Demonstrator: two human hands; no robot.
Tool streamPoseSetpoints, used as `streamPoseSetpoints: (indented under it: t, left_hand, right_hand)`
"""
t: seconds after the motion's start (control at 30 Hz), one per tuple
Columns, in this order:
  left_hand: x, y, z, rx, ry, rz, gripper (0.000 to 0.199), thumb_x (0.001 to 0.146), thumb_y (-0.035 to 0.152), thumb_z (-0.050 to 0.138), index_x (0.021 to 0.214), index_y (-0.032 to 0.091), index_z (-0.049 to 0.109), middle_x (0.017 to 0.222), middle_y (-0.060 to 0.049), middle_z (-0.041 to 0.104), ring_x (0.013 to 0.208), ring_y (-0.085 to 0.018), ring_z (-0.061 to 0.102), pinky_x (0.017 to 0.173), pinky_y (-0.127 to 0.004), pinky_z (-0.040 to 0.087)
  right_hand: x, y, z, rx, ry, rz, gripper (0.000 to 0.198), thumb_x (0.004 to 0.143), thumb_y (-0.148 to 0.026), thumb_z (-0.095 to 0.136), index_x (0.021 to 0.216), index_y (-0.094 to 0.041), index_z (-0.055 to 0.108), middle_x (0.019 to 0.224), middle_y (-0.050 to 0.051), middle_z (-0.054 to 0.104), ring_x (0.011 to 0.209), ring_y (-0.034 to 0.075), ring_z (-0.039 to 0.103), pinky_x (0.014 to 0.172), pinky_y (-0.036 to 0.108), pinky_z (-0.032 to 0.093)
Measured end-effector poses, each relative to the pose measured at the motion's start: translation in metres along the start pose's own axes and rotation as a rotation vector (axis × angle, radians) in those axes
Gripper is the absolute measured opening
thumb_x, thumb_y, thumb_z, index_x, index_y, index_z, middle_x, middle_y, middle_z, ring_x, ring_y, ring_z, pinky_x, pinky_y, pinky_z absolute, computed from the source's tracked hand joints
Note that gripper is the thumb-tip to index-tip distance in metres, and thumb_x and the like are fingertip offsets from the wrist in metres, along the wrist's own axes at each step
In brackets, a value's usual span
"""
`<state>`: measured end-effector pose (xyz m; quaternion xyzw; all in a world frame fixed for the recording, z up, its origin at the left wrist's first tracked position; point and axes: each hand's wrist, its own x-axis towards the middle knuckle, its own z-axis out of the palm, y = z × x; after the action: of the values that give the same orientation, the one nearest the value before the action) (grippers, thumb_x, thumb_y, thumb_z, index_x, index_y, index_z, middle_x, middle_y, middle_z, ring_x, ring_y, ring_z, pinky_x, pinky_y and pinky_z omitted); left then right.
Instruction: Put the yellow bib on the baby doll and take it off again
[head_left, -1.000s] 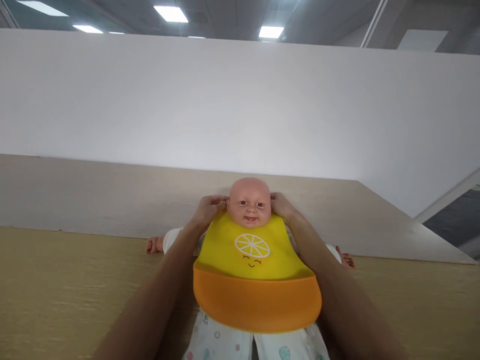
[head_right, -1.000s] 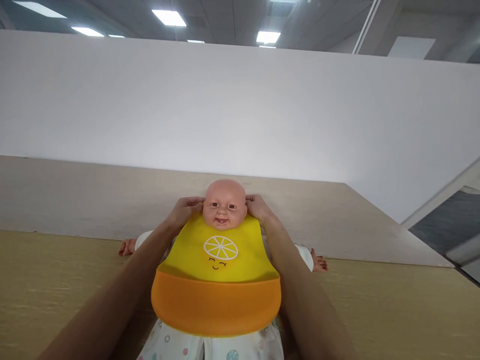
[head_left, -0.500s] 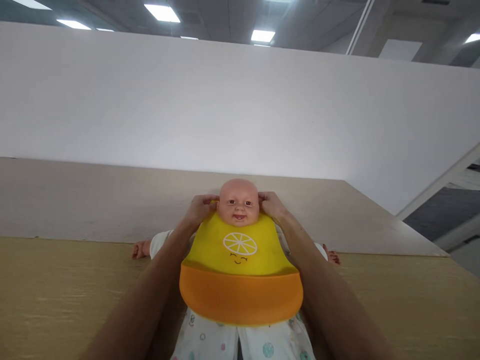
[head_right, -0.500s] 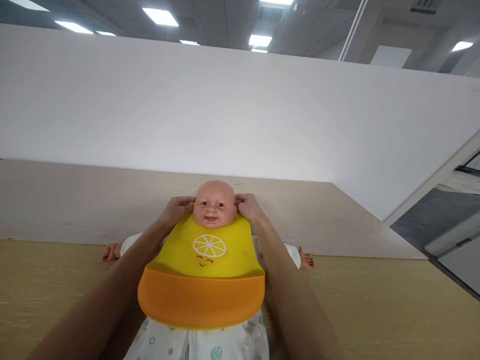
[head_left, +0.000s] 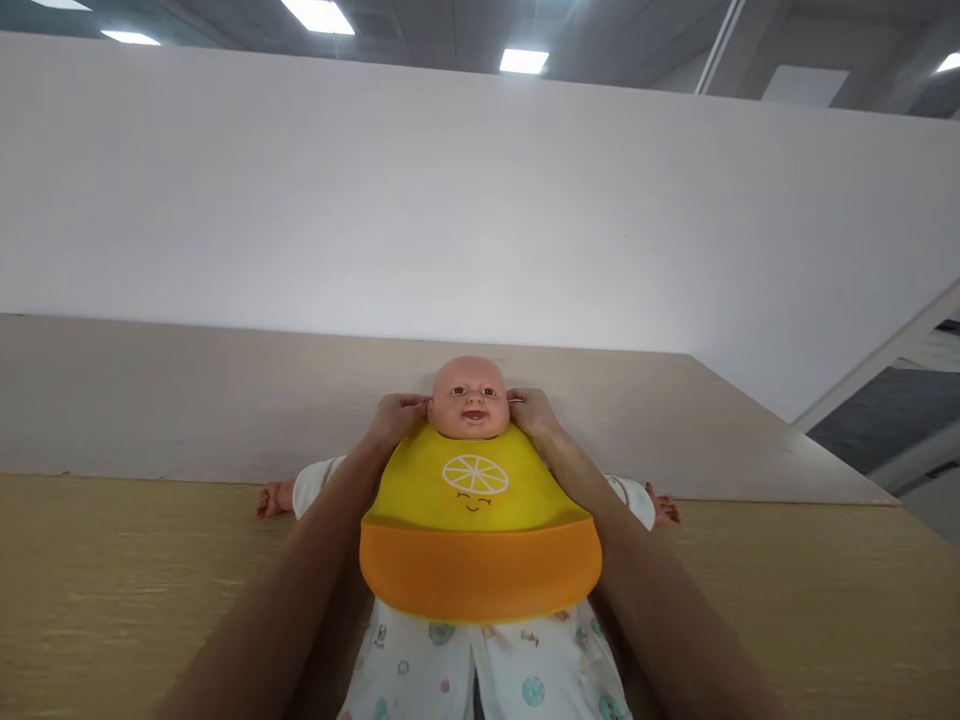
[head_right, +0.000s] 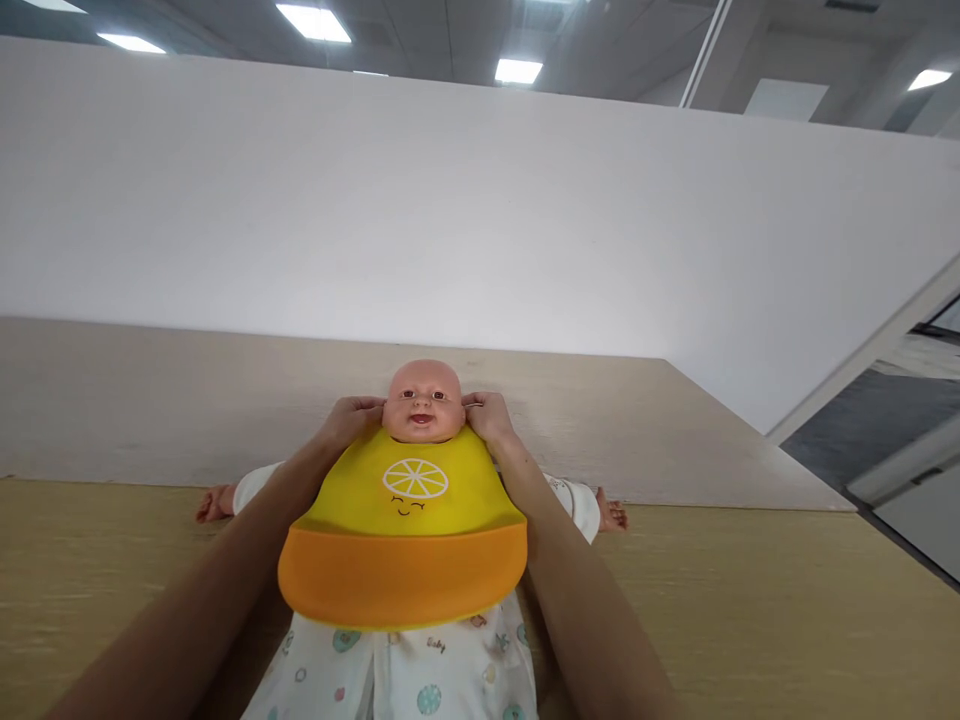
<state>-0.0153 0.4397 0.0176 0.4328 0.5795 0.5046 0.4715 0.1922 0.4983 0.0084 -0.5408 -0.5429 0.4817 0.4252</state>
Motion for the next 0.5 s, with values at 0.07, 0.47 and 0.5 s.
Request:
streamPoseSetpoints:
  t: [0.07, 0.47, 0.5]
  left_hand:
    - [0.002, -0.002, 0.0, 0.054, 0.005, 0.014, 0.022, 0.052, 0.026, 0.059, 0.066, 0.013, 0.071, 0.058, 0.001, 0.063, 0.055, -0.012, 0.052, 0.052, -0.021, 0.04]
    - [0.003, 0.0, 0.003, 0.333, 0.018, 0.078, 0.017, 0.061, 0.02, 0.049, 0.057, 0.015, 0.065, 0.04, 0.006, 0.044, 0.041, -0.007, 0.035, 0.042, -0.019, 0.025]
    - [0.003, -0.001, 0.003, 0.302, 0.019, 0.064, 0.017, 0.061, 0.019, 0.05, 0.059, 0.015, 0.066, 0.042, 0.005, 0.047, 0.042, -0.007, 0.037, 0.042, -0.019, 0.027]
  right_hand:
    - [0.001, 0.004, 0.001, -0.026, 0.0, 0.034, 0.018, 0.054, -0.009, 0.049, 0.06, -0.013, 0.064, 0.051, 0.0, 0.061, 0.052, 0.014, 0.055, 0.05, 0.023, 0.042]
    - [0.009, 0.024, -0.004, -0.235, 0.033, -0.041, 0.028, 0.054, -0.011, 0.049, 0.071, -0.014, 0.07, 0.072, 0.004, 0.069, 0.072, 0.018, 0.062, 0.062, 0.025, 0.044]
    - [0.008, 0.022, -0.005, -0.252, 0.045, -0.043, 0.027, 0.054, -0.011, 0.049, 0.072, -0.015, 0.07, 0.074, 0.005, 0.07, 0.073, 0.018, 0.062, 0.063, 0.024, 0.044]
